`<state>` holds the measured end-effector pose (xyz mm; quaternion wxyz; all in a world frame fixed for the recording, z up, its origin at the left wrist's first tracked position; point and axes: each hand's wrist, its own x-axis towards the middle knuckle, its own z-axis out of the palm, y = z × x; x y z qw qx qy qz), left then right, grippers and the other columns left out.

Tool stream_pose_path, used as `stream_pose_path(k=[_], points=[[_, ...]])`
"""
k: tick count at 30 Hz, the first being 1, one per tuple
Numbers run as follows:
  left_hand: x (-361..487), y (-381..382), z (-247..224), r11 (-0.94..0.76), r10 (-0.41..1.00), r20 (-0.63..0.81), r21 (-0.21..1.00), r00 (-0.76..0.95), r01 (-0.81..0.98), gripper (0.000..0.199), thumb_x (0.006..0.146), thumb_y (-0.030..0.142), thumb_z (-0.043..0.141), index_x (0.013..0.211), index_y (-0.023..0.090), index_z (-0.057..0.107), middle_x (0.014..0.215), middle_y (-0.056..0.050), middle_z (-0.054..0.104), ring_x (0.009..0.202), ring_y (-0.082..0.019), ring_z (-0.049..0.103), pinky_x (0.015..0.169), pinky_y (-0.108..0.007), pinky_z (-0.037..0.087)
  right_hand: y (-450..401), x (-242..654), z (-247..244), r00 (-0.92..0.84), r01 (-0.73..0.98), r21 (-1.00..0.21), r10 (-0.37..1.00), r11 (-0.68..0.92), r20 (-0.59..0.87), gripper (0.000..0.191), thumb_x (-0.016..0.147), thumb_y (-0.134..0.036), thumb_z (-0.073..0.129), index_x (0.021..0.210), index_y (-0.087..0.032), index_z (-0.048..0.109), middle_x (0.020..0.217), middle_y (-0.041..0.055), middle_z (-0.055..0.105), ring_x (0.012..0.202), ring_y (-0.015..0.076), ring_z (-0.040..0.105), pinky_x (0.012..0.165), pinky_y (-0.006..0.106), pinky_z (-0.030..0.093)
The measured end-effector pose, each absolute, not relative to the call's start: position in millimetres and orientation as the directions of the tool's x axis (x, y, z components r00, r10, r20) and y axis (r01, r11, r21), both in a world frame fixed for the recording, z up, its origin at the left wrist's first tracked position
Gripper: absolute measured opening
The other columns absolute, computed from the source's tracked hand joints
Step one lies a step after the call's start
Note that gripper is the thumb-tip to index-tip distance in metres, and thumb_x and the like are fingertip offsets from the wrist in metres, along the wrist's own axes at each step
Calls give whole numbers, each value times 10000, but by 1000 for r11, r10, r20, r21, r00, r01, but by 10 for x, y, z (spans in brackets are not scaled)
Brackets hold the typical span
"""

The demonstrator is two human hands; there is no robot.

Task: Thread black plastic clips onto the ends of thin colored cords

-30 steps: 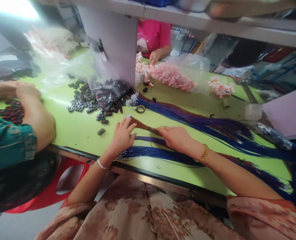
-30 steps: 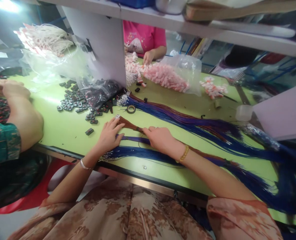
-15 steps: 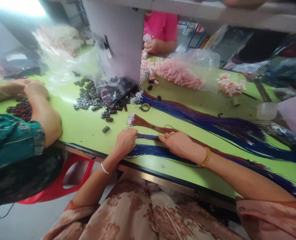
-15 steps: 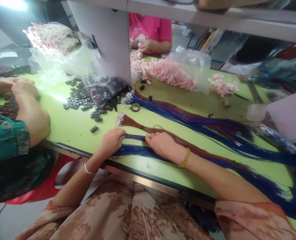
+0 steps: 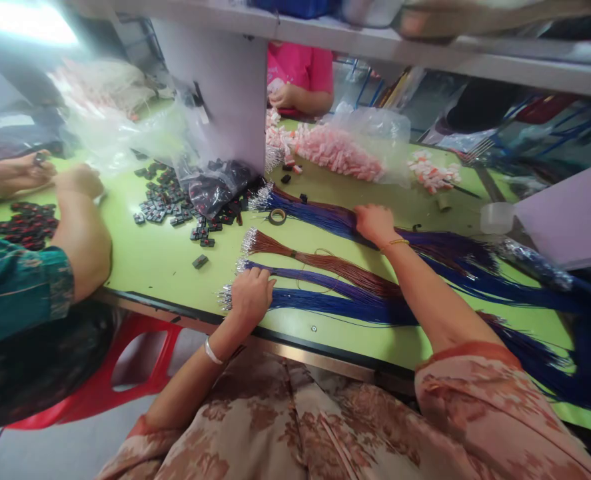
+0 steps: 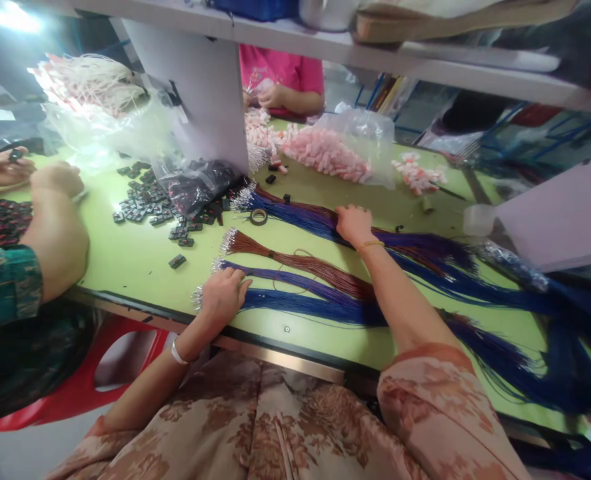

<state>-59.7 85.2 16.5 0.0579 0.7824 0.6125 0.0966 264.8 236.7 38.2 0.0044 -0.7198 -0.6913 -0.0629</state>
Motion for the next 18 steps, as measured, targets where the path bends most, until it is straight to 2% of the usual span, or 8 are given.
stream_pose_path(k=[2,4,6,8,10,14,16,18], points=[[-592,860,128,-203,979,74,246,191,948,213,915,324,500,889,170,644,888,-119,642,859,-262,596,734,-365,413,2333,2521,404,25,996,77,992,-36,127,357,901,-221,428,1155,-120,658,1126,209,620,1061,313,516,893,453,333],[-592,870,95,-179,983,83,265,163,947,200,912,322,508,886,176,642,889,-113,647,847,-254,603,709,-349,416,2164,2241,470,-33,999,-7,982,35,184,349,922,-260,417,1131,-118,657,1137,202,614,1051,298,512,891,435,332],[-589,876,80,-157,987,86,270,138,950,200,913,324,505,887,182,643,886,-103,654,809,-238,607,675,-333,415,1896,1862,530,-222,958,-158,967,240,121,362,958,-317,379,1078,-131,665,1049,160,645,941,238,548,836,361,366],[-583,878,85,-134,990,73,275,118,952,207,912,329,503,888,181,646,873,-96,658,772,-222,606,656,-320,413,1601,1478,544,-486,841,-275,874,466,-5,391,952,-450,422,1031,-158,669,993,113,658,867,202,563,790,313,386],[-576,875,107,-119,993,57,278,108,953,219,909,337,506,893,175,652,868,-99,659,771,-222,606,667,-322,418,1365,1180,501,-602,787,-219,795,576,-71,416,895,-514,522,1027,-143,654,1011,126,647,915,230,569,805,325,395],[-560,866,161,-149,988,92,282,128,948,243,902,346,511,918,161,668,906,-124,665,868,-267,607,764,-381,439,1224,970,347,-545,838,-49,834,543,-84,308,930,-352,493,1041,-89,609,1064,185,622,1002,279,562,848,365,395],[-548,868,169,-172,982,129,304,139,937,231,898,317,514,945,152,669,935,-129,672,920,-285,605,812,-410,445,1264,1002,293,-534,846,-56,843,531,-69,277,951,-307,445,1039,-87,589,1062,190,630,994,276,569,839,359,393],[-525,879,153,-193,975,173,359,138,913,221,896,274,508,986,142,661,977,-134,679,958,-285,609,851,-420,457,1313,1066,268,-497,864,-124,866,488,-58,280,972,-302,394,1072,-98,558,1021,170,657,928,254,596,796,335,394]])
